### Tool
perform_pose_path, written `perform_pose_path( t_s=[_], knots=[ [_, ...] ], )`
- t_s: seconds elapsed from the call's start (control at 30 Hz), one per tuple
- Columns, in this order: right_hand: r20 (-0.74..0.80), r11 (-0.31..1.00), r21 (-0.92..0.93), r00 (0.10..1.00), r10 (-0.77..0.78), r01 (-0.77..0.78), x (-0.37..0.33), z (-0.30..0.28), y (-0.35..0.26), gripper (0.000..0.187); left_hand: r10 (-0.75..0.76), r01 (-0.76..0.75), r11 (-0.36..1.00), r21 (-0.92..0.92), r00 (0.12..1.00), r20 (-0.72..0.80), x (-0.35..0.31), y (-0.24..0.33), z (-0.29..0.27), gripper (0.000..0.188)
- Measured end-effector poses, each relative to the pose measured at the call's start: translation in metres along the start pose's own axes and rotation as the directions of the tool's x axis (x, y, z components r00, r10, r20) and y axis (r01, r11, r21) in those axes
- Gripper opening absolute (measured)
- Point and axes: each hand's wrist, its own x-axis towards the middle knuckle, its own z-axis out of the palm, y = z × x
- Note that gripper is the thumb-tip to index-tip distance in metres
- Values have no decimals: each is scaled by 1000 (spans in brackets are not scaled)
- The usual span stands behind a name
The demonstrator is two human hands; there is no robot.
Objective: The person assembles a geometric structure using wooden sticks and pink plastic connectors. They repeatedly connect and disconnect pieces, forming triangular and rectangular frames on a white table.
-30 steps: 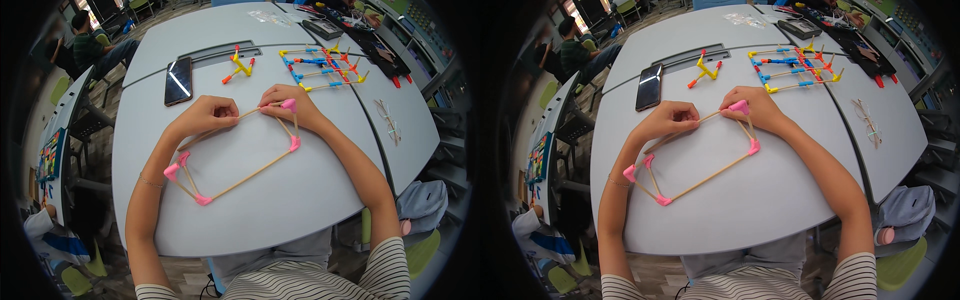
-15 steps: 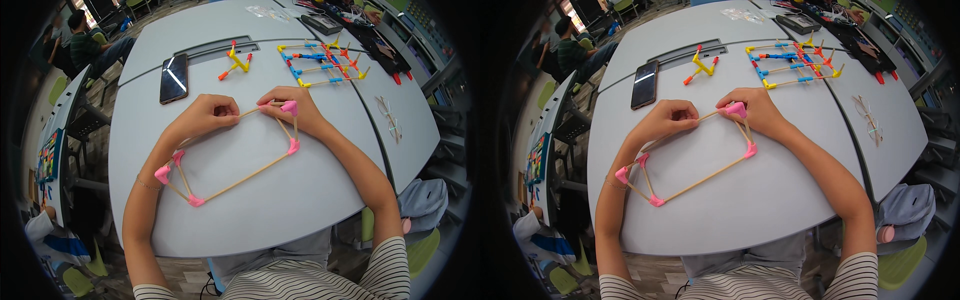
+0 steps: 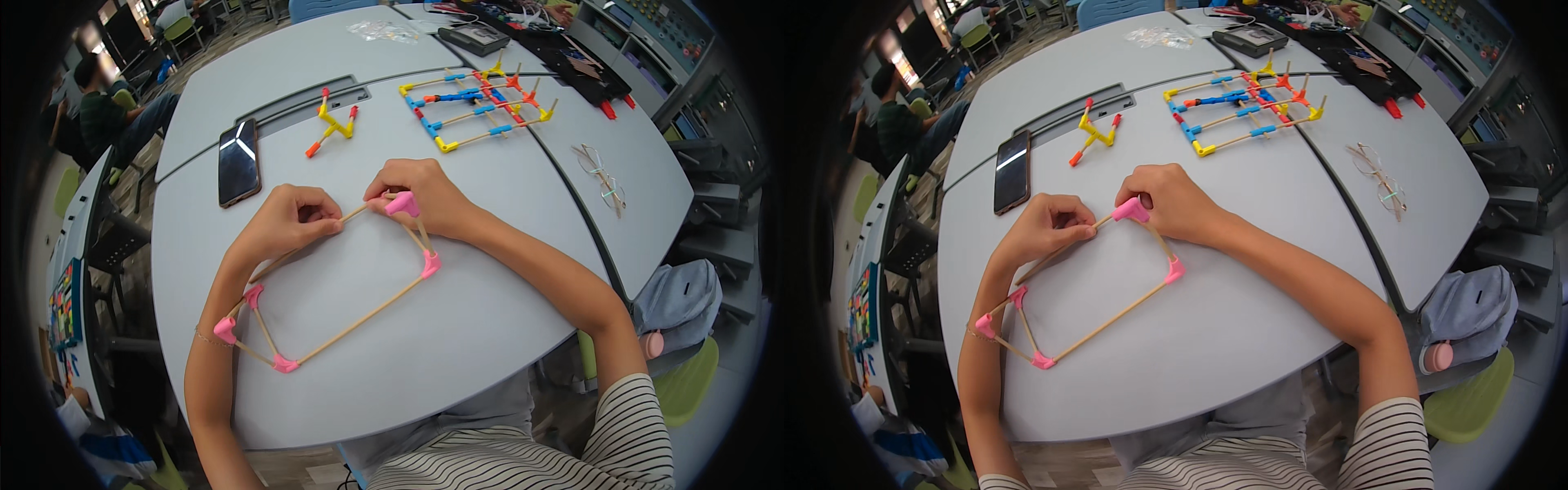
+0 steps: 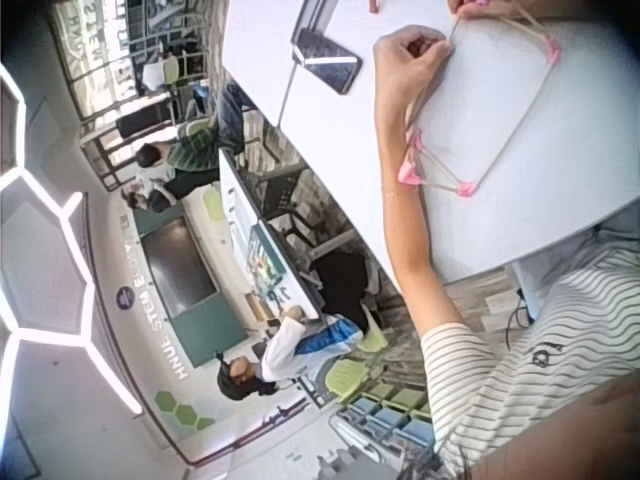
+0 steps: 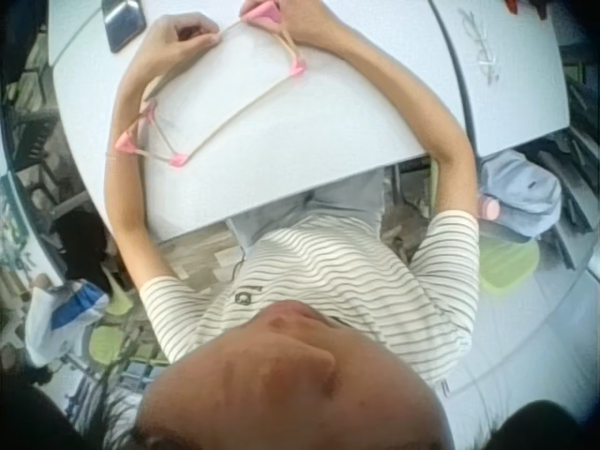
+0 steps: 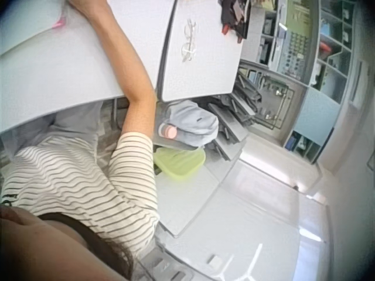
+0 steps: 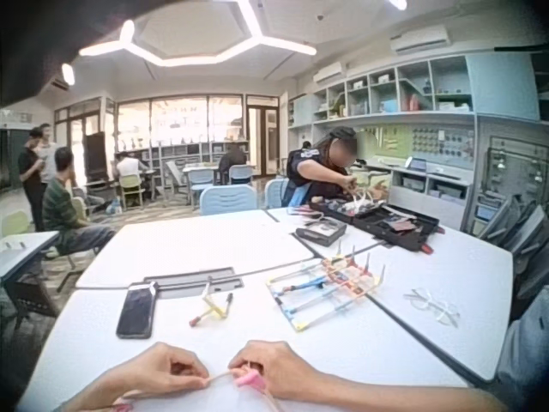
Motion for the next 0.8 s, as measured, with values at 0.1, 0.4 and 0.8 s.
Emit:
perform_pose_path(
  t_s=[0.1,0.4,0.8],
  knots=[
    [41,995,76,997,64,-67,0,-5,3,14,-65,65,998,-11,997,47,3,6,-2,14],
    [84,997,53,995,48,-53,-3,-36,27,19,-21,-36,918,-395,990,-138,-41,-43,-28,60],
    [28,877,309,925,380,-369,-4,-34,27,19,-16,-55,945,-321,977,-214,-60,-29,-12,53]
  ],
)
